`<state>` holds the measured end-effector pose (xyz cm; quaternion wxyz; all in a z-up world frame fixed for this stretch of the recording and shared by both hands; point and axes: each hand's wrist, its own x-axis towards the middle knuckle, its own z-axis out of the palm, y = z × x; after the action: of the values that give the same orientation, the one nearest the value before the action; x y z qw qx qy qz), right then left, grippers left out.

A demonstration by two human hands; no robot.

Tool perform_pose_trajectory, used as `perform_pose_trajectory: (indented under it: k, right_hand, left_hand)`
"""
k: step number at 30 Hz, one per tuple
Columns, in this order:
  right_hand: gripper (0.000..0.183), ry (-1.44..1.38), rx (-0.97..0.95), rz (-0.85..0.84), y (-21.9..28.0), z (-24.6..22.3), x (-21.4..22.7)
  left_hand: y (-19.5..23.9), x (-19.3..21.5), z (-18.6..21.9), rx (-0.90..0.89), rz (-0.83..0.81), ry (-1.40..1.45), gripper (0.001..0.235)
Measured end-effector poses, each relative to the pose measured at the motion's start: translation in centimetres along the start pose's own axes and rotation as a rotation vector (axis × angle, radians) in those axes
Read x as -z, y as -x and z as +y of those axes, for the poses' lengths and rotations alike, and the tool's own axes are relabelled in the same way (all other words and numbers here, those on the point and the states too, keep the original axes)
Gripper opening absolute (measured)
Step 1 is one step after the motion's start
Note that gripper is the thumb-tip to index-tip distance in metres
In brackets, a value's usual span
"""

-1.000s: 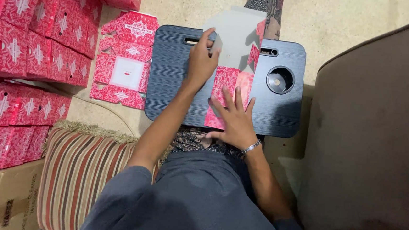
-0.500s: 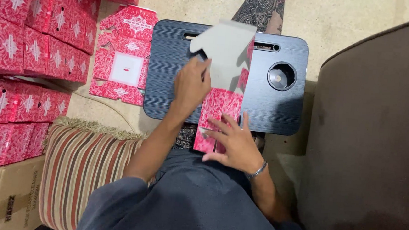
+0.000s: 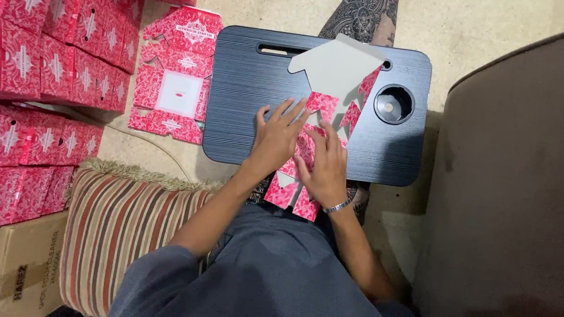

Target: Assembling a small decorative cardboard box by folding along pre-scored lines and tucking in the tabs.

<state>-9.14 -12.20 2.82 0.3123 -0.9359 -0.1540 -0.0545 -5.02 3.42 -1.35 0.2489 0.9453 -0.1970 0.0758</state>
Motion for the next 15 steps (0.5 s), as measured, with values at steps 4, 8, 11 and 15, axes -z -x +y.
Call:
perform_pose_trajectory:
  k: [4, 8, 11, 15]
  right_hand:
    - [0.070, 0.105, -0.001, -0.004, 0.0, 0.1, -0.2]
    - [0.079, 0.154, -0.056, -0.220, -0.3, 1.3, -0.9]
    - [0.085, 0.134, -0.021, -0.264, -0.8, 2.3, -1.3]
    - [0.086, 0.145, 0.137, -0.242, -1.9, 4.4, -2.0]
  left_hand:
    - [0.1, 0.8, 0.8, 0.009, -0.005, 0.024, 0.042]
    - [0.5, 0.4, 0.9, 0.034, -0.036, 0.007, 0.040]
    - [0.9, 0.1, 0.8, 0.057, -0.027, 0.008, 0.038]
    - [1.9, 0.1, 0.9, 0.117, -0.011, 0.005, 0.039]
